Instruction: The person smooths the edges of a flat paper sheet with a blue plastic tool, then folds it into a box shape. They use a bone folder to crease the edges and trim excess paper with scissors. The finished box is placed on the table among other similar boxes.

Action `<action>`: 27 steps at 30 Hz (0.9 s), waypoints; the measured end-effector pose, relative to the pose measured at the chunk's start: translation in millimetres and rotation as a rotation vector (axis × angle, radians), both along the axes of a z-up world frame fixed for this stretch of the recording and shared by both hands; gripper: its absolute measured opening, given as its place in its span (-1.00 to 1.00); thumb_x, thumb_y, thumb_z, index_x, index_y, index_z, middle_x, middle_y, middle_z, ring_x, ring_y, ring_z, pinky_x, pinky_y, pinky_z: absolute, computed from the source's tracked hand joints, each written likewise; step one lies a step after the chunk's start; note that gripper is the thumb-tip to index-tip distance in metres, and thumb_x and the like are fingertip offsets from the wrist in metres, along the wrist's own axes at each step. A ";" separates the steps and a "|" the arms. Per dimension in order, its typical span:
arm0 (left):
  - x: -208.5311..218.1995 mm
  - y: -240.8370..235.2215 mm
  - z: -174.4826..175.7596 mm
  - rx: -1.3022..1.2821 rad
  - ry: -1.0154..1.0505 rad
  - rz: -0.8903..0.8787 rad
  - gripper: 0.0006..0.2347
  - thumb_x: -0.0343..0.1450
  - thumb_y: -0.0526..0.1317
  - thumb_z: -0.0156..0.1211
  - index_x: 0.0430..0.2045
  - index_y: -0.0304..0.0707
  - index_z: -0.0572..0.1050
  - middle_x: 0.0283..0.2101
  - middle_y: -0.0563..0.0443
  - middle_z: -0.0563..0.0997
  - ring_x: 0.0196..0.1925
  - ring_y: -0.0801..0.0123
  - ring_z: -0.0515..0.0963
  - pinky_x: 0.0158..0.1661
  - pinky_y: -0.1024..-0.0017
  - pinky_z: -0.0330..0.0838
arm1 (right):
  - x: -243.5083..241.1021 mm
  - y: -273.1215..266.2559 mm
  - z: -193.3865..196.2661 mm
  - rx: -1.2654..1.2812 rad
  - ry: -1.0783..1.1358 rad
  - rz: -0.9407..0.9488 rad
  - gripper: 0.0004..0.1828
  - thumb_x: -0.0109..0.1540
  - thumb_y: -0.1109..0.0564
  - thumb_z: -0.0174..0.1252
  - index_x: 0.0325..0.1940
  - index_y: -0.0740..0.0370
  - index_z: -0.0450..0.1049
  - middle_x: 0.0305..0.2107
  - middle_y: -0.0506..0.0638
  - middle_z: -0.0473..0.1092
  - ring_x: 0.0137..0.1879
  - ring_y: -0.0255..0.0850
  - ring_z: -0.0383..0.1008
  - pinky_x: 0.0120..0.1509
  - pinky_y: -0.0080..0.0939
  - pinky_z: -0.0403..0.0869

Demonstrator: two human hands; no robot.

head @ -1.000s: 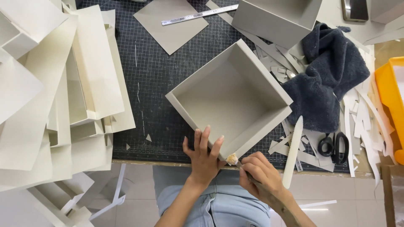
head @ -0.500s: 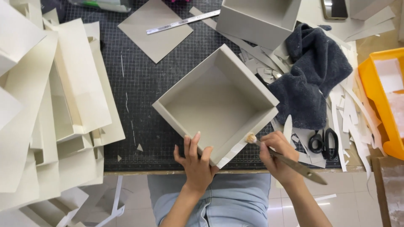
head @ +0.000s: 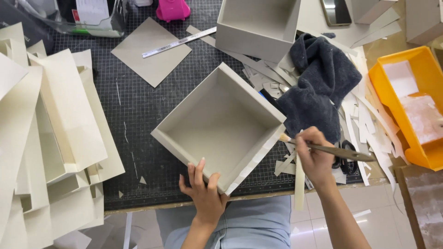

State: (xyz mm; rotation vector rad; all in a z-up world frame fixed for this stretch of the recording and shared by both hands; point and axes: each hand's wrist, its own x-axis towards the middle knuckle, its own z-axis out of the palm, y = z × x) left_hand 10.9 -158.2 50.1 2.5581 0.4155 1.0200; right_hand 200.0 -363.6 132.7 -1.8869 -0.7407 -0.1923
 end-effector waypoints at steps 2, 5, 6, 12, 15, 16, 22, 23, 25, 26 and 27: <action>0.6 -0.1 0.4 -0.007 0.000 -0.006 -0.51 0.54 0.21 -0.63 -0.13 -0.04 0.34 0.34 -0.25 0.22 0.47 -0.14 0.10 0.29 -0.22 -0.14 | 6.1 1.2 2.2 0.114 -0.005 0.005 -0.87 0.35 0.41 -0.03 -0.23 0.26 0.26 -0.42 0.06 0.34 -0.41 -0.30 0.30 -0.33 -0.41 0.31; -3.0 -2.3 0.0 -0.020 0.009 -0.009 -0.53 0.54 0.20 -0.58 -0.12 -0.04 0.33 0.34 -0.25 0.21 0.48 -0.14 0.08 0.29 -0.22 -0.15 | 5.1 4.7 8.0 0.120 0.044 -0.011 -0.87 0.37 0.37 -0.03 -0.24 0.25 0.27 -0.44 0.02 0.34 -0.45 -0.35 0.23 -0.36 -0.44 0.25; 0.3 -2.3 -0.6 -0.023 0.004 -0.005 -0.54 0.54 0.21 -0.55 -0.11 -0.04 0.33 0.34 -0.25 0.21 0.48 -0.14 0.08 0.29 -0.22 -0.15 | 7.5 7.1 11.6 0.014 0.085 -0.031 -0.84 0.37 0.33 -0.01 -0.31 0.24 0.29 -0.50 -0.06 0.29 -0.49 -0.40 0.11 -0.38 -0.42 0.15; 0.0 -3.0 -2.2 -0.037 0.003 -0.017 -0.53 0.55 0.20 -0.58 -0.04 -0.04 0.31 0.38 -0.28 0.16 0.51 -0.14 0.02 0.31 -0.25 -0.18 | 9.4 4.4 4.6 0.129 0.153 -0.031 -0.93 0.39 0.32 -0.04 -0.18 0.27 0.26 -0.34 0.08 0.41 -0.36 -0.30 0.31 -0.24 -0.38 0.35; -3.1 -3.7 -7.0 -0.032 0.020 -0.005 -0.55 0.54 0.21 -0.50 0.05 -0.01 0.28 0.42 -0.29 0.13 0.53 -0.13 0.00 0.31 -0.27 -0.15 | 13.9 -2.3 3.0 0.076 0.203 -0.258 -0.82 0.32 0.36 0.03 -0.34 0.19 0.30 -0.55 -0.03 0.34 -0.45 -0.32 0.30 -0.33 -0.41 0.30; -2.8 -4.6 -7.8 -0.035 0.022 0.001 -0.55 0.54 0.21 -0.50 0.05 -0.01 0.28 0.42 -0.29 0.13 0.53 -0.13 0.00 0.31 -0.27 -0.15 | 10.5 3.4 9.5 0.072 0.205 -0.252 -0.82 0.32 0.36 0.03 -0.34 0.19 0.30 -0.55 -0.03 0.34 -0.45 -0.32 0.30 -0.33 -0.41 0.30; -2.9 -9.4 -15.8 -0.065 0.036 0.007 -0.62 0.58 0.08 -0.41 0.18 -0.01 0.25 0.46 -0.29 0.06 0.56 -0.15 -0.05 0.35 -0.29 -0.21 | -28.1 22.8 -0.9 0.041 0.302 -0.162 -0.94 0.41 0.24 -0.02 -0.16 0.24 0.28 -0.46 -0.05 0.33 -0.57 -0.47 0.11 -0.58 -0.56 0.09; -1.3 -9.5 -18.1 -0.065 0.023 -0.001 -0.60 0.59 0.07 -0.45 0.26 -0.01 0.19 0.49 -0.27 0.01 0.57 -0.14 -0.08 0.35 -0.31 -0.20 | -41.1 26.9 -1.4 0.029 0.306 -0.107 -0.90 0.40 0.24 -0.02 -0.22 0.22 0.28 -0.54 -0.11 0.27 -0.60 -0.48 0.07 -0.61 -0.56 0.06; -6.6 -13.9 -22.1 -0.078 0.034 -0.004 -0.57 0.61 0.06 -0.50 0.33 0.00 0.14 0.51 -0.25 -0.03 0.58 -0.12 -0.11 0.35 -0.32 -0.19 | -73.6 34.1 -0.1 0.001 0.334 -0.050 -0.86 0.39 0.24 -0.03 -0.27 0.20 0.28 -0.63 -0.17 0.21 -0.63 -0.49 0.03 -0.65 -0.55 0.03; -6.7 -14.2 -24.6 -0.070 0.031 -0.014 -0.57 0.61 0.04 -0.50 0.37 -0.01 0.09 0.51 -0.28 -0.04 0.58 -0.15 -0.12 0.35 -0.35 -0.18 | -87.9 40.5 2.0 -0.033 0.249 0.015 -0.88 0.37 0.25 -0.03 -0.28 0.22 0.31 -0.59 -0.12 0.25 -0.60 -0.45 0.08 -0.60 -0.50 0.10; -6.8 -14.7 -26.4 -0.063 0.029 -0.024 -0.56 0.61 0.03 -0.50 0.40 -0.02 0.04 0.51 -0.30 -0.04 0.58 -0.18 -0.13 0.34 -0.37 -0.17 | -102.2 46.7 4.8 -0.065 0.165 0.082 -0.90 0.34 0.26 -0.03 -0.28 0.23 0.34 -0.55 -0.07 0.29 -0.56 -0.41 0.12 -0.56 -0.45 0.17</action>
